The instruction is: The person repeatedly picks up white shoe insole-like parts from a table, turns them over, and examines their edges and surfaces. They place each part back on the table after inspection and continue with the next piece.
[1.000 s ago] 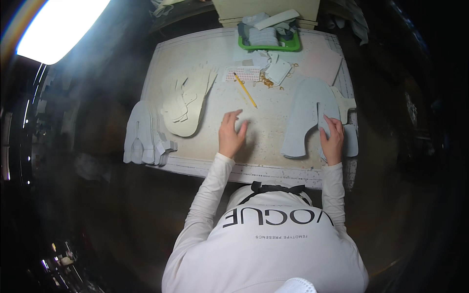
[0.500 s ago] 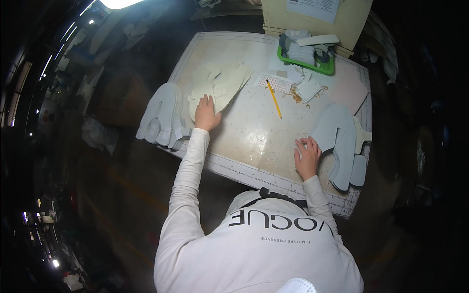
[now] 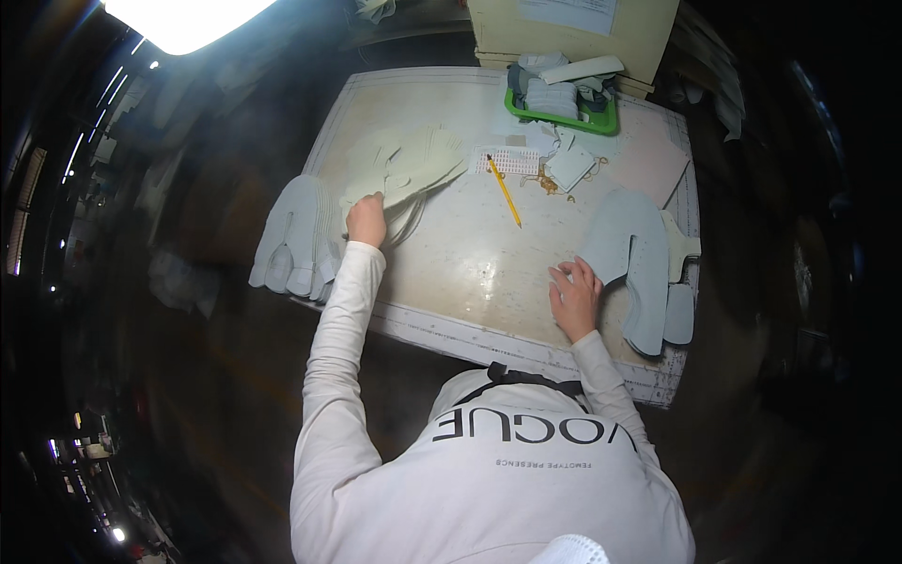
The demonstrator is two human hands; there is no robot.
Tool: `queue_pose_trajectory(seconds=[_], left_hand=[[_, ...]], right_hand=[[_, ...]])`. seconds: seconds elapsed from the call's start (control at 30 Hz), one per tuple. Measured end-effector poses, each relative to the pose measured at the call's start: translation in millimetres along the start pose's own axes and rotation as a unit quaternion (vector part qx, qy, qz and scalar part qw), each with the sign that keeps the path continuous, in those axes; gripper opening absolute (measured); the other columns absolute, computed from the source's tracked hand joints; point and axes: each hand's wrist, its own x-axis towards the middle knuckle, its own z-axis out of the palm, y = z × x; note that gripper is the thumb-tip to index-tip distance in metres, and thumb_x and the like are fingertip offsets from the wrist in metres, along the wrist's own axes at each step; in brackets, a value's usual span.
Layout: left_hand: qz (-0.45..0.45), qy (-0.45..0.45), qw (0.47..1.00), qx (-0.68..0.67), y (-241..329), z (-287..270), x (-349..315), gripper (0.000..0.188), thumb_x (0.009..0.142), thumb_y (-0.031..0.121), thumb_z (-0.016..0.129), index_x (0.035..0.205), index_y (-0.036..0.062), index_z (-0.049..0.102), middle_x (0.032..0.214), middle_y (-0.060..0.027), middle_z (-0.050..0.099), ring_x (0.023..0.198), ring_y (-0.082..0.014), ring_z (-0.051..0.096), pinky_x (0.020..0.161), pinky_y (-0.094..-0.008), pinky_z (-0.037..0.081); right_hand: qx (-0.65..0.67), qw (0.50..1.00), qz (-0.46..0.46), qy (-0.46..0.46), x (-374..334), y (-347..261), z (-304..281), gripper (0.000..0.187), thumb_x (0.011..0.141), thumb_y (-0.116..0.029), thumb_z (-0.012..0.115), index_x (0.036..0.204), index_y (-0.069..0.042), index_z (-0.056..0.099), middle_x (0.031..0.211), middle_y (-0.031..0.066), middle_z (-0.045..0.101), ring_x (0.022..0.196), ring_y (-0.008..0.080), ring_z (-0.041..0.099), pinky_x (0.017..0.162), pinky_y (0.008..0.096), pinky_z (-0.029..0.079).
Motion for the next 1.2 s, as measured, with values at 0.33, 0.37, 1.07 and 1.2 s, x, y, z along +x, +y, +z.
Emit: queue_pose_trajectory(seconds=[0.33,0.37,1.07,1.2], left_hand=[[0.182,0.190,0.965,0.007,11,-137,76,0.027,0.067,-0.007,0.054,0.086,0.0102,0.064,0.093,-0.0045,0.065,0.095,-0.0244,0.059,0.084,-0.0382,0.040],[0.206,0.194,0.959,-0.014,20,-152,73,0.030,0.065,-0.008,0.053,0.086,0.0097,0.063,0.094,-0.0039,0.065,0.097,-0.0240,0.059,0.087,-0.0381,0.039],[0.001,-0.044,0.923,-0.383,60,34,-91,0.020,0.078,-0.001,0.056,0.088,0.0072,0.070,0.096,-0.0102,0.067,0.085,-0.0213,0.065,0.076,-0.0295,0.050],[-0.072,-0.042,0.908,-0.411,90,46,-108,0.015,0.080,0.005,0.062,0.093,0.0041,0.068,0.092,-0.0109,0.067,0.079,-0.0190,0.065,0.071,-0.0284,0.050]], right_hand=[[0.002,1.000,-0.010,-0.014,1,0,-3,0.026,0.075,-0.013,0.064,0.100,-0.011,0.067,0.107,0.0037,0.055,0.120,0.0254,0.040,0.095,0.0434,0.029],[0.003,1.000,-0.010,-0.015,1,0,-4,0.026,0.075,-0.013,0.064,0.100,-0.012,0.067,0.107,0.0033,0.055,0.120,0.0251,0.039,0.095,0.0434,0.029],[0.247,0.960,0.045,-0.125,58,-7,4,0.019,0.079,-0.009,0.060,0.097,-0.006,0.068,0.084,0.0098,0.065,0.077,0.0237,0.064,0.071,0.0308,0.050],[0.162,0.966,-0.153,-0.130,48,-44,33,0.022,0.074,-0.009,0.063,0.095,-0.007,0.068,0.084,0.0087,0.062,0.084,0.0254,0.061,0.079,0.0354,0.047]])
